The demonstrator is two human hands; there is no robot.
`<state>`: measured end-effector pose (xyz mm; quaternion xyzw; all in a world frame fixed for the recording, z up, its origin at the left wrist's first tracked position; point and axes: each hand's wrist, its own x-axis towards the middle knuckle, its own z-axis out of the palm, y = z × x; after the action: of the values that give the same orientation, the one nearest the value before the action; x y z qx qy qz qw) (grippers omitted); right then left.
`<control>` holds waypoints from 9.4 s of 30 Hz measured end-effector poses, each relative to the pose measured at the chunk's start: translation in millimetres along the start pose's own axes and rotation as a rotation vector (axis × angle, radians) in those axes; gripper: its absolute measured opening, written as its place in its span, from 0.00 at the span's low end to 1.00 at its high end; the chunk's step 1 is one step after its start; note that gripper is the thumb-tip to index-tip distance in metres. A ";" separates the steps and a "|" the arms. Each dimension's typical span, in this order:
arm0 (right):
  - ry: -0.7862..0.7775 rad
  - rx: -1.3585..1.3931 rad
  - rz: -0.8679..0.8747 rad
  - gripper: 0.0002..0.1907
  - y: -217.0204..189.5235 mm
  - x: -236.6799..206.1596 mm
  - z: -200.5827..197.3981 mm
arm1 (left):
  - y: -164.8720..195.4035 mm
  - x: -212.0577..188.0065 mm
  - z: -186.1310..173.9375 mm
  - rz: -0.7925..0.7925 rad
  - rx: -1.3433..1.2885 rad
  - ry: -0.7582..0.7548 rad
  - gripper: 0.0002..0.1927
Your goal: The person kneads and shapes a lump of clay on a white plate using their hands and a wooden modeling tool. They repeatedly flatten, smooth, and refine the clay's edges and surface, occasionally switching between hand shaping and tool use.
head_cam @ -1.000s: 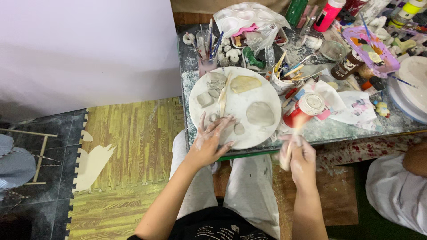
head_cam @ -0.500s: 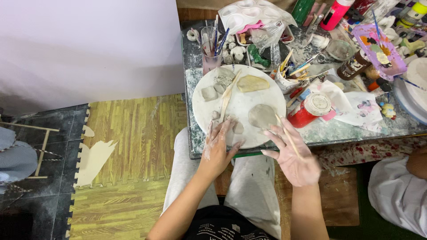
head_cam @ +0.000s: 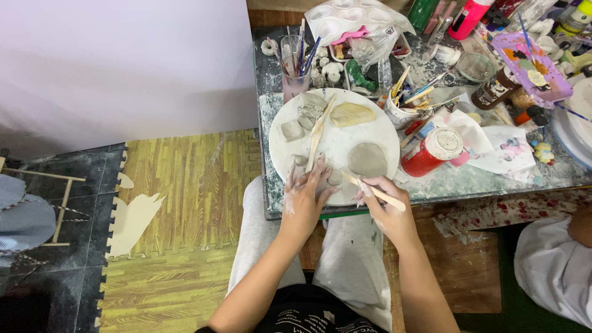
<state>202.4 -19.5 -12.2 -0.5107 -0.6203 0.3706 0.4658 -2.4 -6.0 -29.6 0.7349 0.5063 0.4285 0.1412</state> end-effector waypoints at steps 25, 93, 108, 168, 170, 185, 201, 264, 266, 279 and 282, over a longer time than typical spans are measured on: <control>-0.003 -0.120 -0.169 0.06 12.5 10.0 -2.3 | -7.9 -9.4 16.1 0.060 0.051 0.040 0.33; -0.034 -0.236 -0.171 0.09 8.1 3.0 -6.6 | 25.3 -23.4 4.3 -0.042 -0.071 -0.180 0.49; -0.084 -0.188 -0.380 0.10 -0.6 -26.9 2.6 | 3.2 0.1 -12.0 0.040 -0.117 -0.321 0.50; -0.039 -0.052 -0.234 0.09 31.4 42.0 -34.9 | 6.0 -1.6 13.4 -0.065 -0.103 0.069 0.33; 0.037 0.076 -0.169 0.09 29.5 40.9 -32.6 | 4.2 -2.2 14.4 -0.029 -0.110 0.101 0.35; 0.140 -0.264 -0.254 0.09 -7.9 36.9 -1.0 | 17.5 1.9 7.5 0.041 -0.024 0.003 0.36; 0.186 -0.002 -0.468 0.10 49.5 -27.5 -5.0 | 12.0 -7.4 -26.5 0.142 -0.128 -0.230 0.40; -0.155 -0.042 -0.327 0.08 34.2 -3.1 -4.0 | -67.8 -21.1 -15.9 0.486 -0.101 -0.223 0.38; -0.150 -0.060 -0.381 0.07 31.4 -4.1 -10.9 | -68.4 -21.1 -15.5 0.480 -0.106 -0.218 0.38; -0.099 -0.130 -0.364 0.09 52.4 -12.7 -21.6 | -68.6 -20.2 -12.7 0.501 -0.135 -0.173 0.37; -0.116 0.130 -0.450 0.09 64.1 -9.9 -8.5 | -69.5 -22.4 -10.8 0.451 -0.113 -0.192 0.37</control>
<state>229.4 -16.3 -71.7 -0.3065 -0.7192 0.3251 0.5321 -56.8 3.3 -78.7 0.8577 0.2888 0.4049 0.1304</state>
